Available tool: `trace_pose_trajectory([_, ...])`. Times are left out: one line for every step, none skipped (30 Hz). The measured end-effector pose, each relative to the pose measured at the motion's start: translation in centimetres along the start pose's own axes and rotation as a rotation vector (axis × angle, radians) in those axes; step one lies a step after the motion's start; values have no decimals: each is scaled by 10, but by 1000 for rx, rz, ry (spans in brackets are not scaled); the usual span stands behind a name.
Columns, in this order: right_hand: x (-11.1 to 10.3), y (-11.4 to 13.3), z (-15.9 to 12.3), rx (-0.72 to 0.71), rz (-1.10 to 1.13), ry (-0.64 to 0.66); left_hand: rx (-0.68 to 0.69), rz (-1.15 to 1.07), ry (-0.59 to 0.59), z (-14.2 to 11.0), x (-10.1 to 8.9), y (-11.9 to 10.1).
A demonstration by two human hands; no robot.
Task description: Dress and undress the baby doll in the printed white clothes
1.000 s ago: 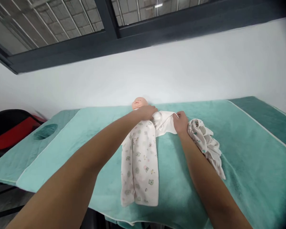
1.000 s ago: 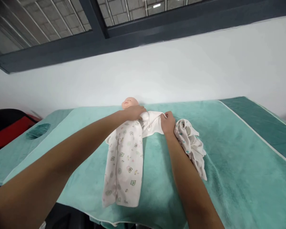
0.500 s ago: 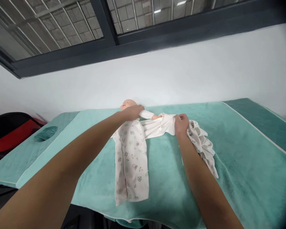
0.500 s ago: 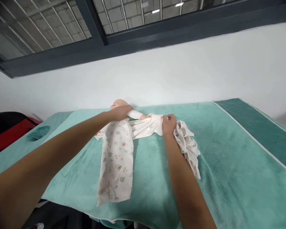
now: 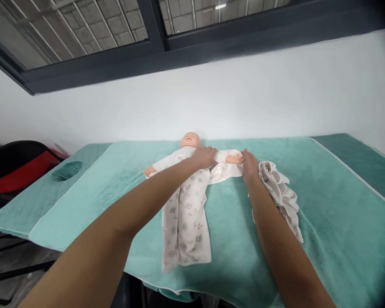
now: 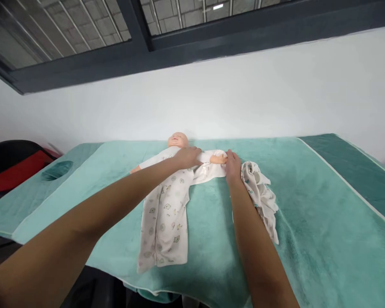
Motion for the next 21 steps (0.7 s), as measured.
trace_pose_trajectory([-3, 1, -1, -3, -12, -17, 17, -28, 7, -5, 0, -6])
trace_pose_trajectory([-7, 4, -3, -19, -37, -46, 38, -75, 3, -12, -1, -8])
trace_pose_trajectory([-10, 10, -6, -61, -81, -76, 56, -138, -19, -23, -4, -7])
trace_pose_trajectory([-12, 17, -11, -137, -139, -89, 65, -214, -63, -37, -6, -1])
trace_pose_trajectory([-11, 27, -18, -236, -199, -82, 59, -300, -130, -53, -9, 8])
trace_pose_trajectory([-7, 37, -26, -343, -246, -43, 36, -378, -218, -70, -10, 22])
trace_pose_trajectory([-1, 47, -36, -439, -267, 28, -4, -457, -310, -89, -7, 37])
trace_pose_trajectory([8, 55, -47, -508, -263, 127, -44, -546, -404, -107, -2, 54])
trace_pose_trajectory([19, 61, -59, -538, -230, 240, -120, -645, -506, -124, 7, 72])
trace_pose_trajectory([30, 64, -70, -529, -172, 348, -248, -754, -620, -140, 20, 92])
trace_pose_trajectory([42, 66, -80, -490, -101, 447, -376, -872, -674, -153, 38, 108])
trace_pose_trajectory([53, 65, -89, -438, -32, 527, -458, -990, -664, -160, 58, 119])
trace_pose_trajectory([63, 64, -95, -386, 28, 588, -489, -1092, -639, -163, 76, 125])
trace_pose_trajectory([72, 61, -100, -337, 72, 637, -488, -1174, -633, -165, 90, 128])
trace_pose_trajectory([79, 57, -103, -292, 99, 678, -466, -1241, -636, -164, 101, 130])
trace_pose_trajectory([84, 52, -104, -246, 112, 707, -431, -1295, -644, -163, 109, 130])
trace_pose_trajectory([88, 47, -103, -200, 117, 728, -395, -1341, -648, -161, 113, 131])
trace_pose_trajectory([89, 42, -100, -154, 122, 735, -363, -1380, -638, -159, 116, 132])
trace_pose_trajectory([89, 38, -98, -114, 126, 735, -333, -1411, -618, -157, 117, 133])
trace_pose_trajectory([89, 36, -95, -87, 126, 728, -304, -1435, -593, -156, 117, 135])
trace_pose_trajectory([89, 34, -92, -72, 125, 718, -272, -1452, -566, -155, 116, 137])
Point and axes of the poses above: each hand's wrist, its own z-axis towards the middle knuckle, its own x-axis out of the palm, y = z × x, the point moved 5 cm from there along z, towards the middle knuckle, and after that the axes turned 1 degree about y, right-handed, at the moved point
